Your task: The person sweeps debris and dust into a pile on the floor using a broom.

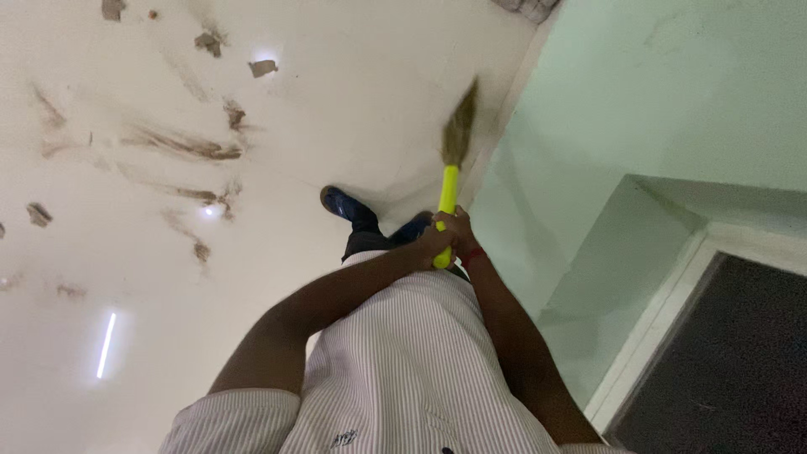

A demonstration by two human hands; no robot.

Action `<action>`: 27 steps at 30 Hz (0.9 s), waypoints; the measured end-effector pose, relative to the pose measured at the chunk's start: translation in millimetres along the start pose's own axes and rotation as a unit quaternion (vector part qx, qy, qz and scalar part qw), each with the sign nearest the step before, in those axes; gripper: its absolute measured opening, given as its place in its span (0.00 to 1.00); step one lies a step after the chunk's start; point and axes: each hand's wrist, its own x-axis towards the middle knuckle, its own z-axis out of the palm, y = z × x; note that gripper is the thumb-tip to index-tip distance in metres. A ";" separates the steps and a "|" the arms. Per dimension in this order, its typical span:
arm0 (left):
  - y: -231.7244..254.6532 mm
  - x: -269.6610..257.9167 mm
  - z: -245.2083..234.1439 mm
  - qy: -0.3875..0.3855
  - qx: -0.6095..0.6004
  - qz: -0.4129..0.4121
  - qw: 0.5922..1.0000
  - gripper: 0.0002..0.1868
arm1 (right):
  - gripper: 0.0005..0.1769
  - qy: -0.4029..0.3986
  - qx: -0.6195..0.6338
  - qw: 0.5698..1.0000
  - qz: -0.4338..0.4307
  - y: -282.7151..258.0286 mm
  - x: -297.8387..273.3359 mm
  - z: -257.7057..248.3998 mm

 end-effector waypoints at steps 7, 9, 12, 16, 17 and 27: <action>-22.0 57.2 0.5 -0.022 0.034 -0.011 0.999 0.11 | 0.17 0.006 0.078 0.992 0.097 19.5 2.0 -31.2; -28.7 63.7 -1.6 -0.007 0.028 -0.006 1.000 0.09 | 0.15 -0.051 0.089 0.992 0.073 27.9 4.1 -29.4; -32.0 65.1 -11.8 0.021 0.002 0.014 1.000 0.07 | 0.15 -0.100 0.049 0.990 0.083 31.7 15.0 -18.5; -41.4 63.8 -34.4 0.084 -0.058 0.067 0.993 0.06 | 0.23 -0.218 -0.016 0.975 0.049 28.2 35.9 7.3; -42.4 64.9 -42.0 0.115 -0.071 0.086 0.987 0.07 | 0.24 -0.194 -0.084 0.976 0.054 27.3 40.1 18.2; 6.1 26.0 -64.5 0.118 -0.103 0.157 0.975 0.10 | 0.21 -0.212 -0.132 0.967 -0.040 -26.5 63.1 90.3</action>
